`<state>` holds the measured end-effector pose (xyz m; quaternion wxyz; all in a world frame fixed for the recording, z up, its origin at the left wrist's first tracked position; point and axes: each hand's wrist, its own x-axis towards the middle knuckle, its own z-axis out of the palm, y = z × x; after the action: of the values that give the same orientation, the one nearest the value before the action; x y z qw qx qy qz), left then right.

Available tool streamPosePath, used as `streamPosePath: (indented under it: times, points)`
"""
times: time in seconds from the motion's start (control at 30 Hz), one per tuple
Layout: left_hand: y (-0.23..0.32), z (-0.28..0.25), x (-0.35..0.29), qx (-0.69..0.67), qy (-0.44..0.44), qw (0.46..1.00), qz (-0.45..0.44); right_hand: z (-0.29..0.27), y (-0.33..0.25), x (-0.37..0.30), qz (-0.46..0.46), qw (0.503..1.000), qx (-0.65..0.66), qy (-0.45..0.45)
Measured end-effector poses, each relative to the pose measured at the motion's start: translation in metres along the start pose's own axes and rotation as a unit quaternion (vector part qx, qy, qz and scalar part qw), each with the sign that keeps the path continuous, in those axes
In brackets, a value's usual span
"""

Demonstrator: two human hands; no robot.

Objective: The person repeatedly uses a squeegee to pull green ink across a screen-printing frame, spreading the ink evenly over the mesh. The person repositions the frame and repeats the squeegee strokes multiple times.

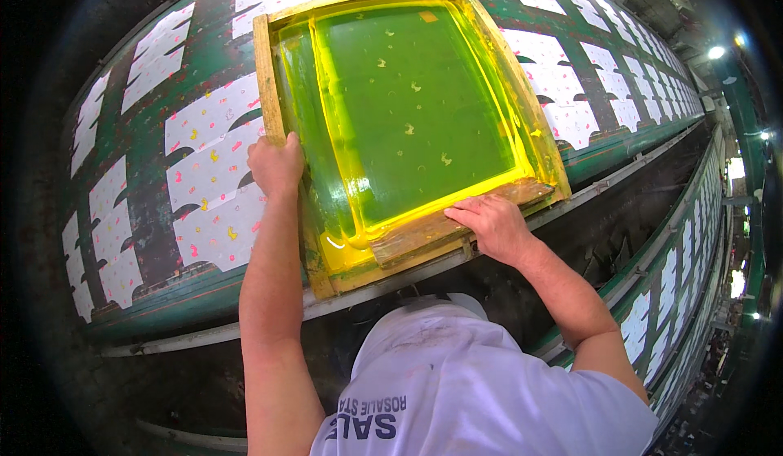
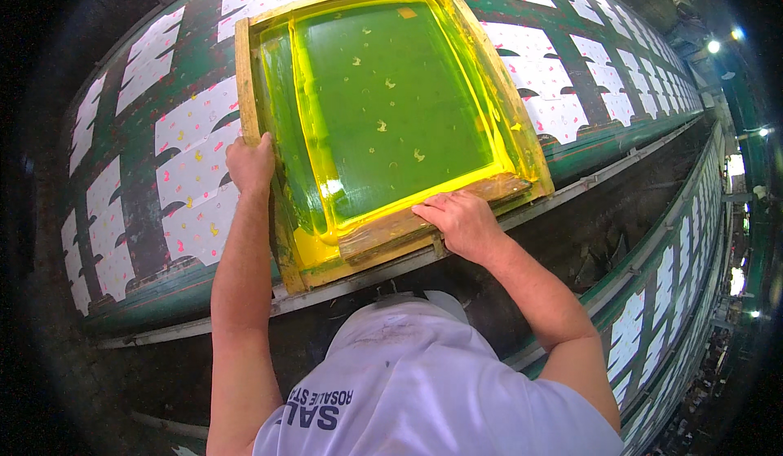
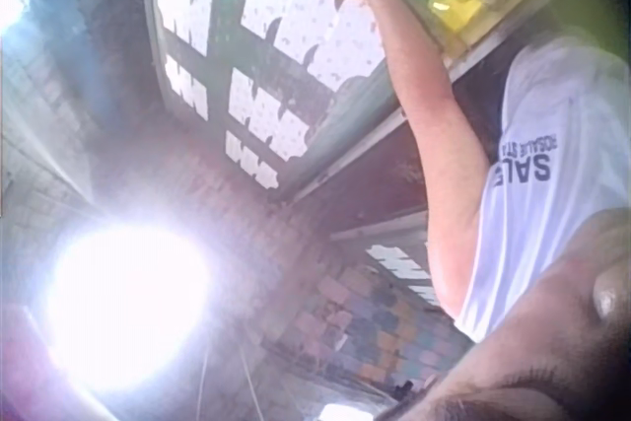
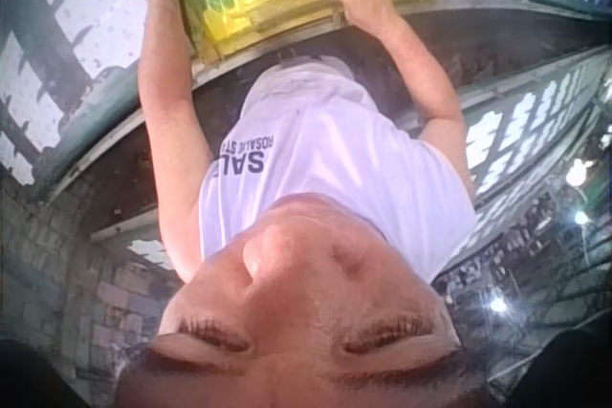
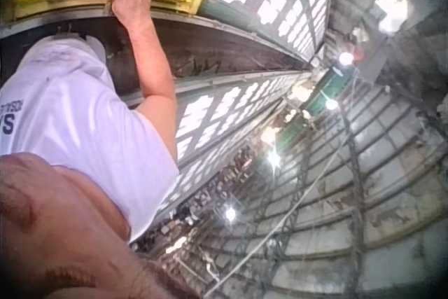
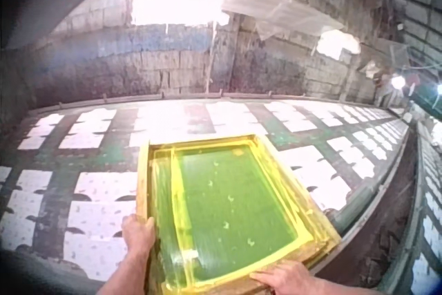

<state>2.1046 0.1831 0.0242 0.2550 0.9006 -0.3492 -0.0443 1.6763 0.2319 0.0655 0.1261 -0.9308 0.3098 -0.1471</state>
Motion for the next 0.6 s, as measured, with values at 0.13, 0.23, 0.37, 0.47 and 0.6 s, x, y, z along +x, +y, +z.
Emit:
streamPosePath:
  times: [0.13,0.23,0.37,0.47,0.6]
  points:
    - [0.002,0.0,0.002,-0.004,-0.004,1.0,-0.009,0.02,0.013,0.007,-0.03,0.998,-0.036,0.05]
    - [0.001,0.0,0.005,0.02,0.002,1.0,0.003,0.032,0.035,0.039,-0.052,0.994,-0.063,0.073]
    - [0.0,0.002,0.004,-0.018,0.015,1.0,0.0,0.038,0.075,0.109,-0.062,0.993,-0.056,0.083]
    - [0.003,0.004,0.004,-0.025,0.026,0.999,-0.01,0.044,0.113,0.175,-0.062,0.993,-0.061,0.077]
    - [0.006,0.003,0.003,-0.034,0.025,0.999,-0.015,0.052,0.166,0.266,-0.071,0.989,-0.1,0.08]
